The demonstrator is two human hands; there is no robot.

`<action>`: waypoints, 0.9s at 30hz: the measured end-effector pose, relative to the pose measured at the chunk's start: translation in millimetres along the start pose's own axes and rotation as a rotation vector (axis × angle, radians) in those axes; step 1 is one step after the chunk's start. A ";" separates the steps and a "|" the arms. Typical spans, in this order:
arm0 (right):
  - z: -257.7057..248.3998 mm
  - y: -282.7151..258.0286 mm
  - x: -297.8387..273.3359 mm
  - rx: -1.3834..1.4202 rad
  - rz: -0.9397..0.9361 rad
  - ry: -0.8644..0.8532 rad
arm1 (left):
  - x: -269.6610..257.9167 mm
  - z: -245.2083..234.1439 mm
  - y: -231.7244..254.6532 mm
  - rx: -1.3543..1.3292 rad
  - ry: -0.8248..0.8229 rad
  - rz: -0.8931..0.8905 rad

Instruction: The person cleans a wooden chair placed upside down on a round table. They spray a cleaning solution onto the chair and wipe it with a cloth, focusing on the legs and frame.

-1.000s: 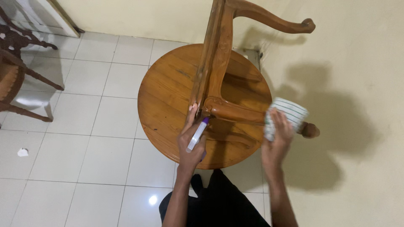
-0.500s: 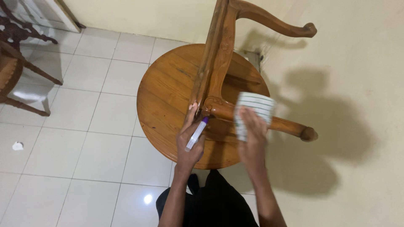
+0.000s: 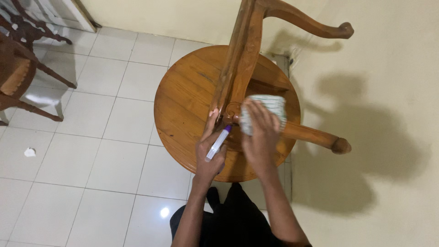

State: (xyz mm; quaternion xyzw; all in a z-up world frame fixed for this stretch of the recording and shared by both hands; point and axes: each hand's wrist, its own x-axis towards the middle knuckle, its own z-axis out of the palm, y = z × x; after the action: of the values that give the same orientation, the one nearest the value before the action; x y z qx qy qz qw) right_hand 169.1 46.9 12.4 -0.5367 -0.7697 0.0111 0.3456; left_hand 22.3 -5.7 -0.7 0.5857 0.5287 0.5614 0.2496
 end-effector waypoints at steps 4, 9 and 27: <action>-4.5 -8.3 -9.1 0.080 -0.078 -0.018 | -3.6 1.5 1.3 0.002 0.015 -0.006; -28.4 47.4 -41.0 0.078 0.004 0.066 | -1.1 0.4 4.7 -0.044 0.032 -0.005; -18.1 -6.0 -1.7 0.144 -0.105 -0.113 | -0.5 1.5 4.0 -0.010 0.039 0.006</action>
State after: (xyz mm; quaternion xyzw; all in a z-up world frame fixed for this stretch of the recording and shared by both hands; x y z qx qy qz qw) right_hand 174.4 36.6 27.6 -0.4679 -0.8123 0.0785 0.3392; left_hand 25.1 -6.9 2.3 0.5751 0.5286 0.5762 0.2406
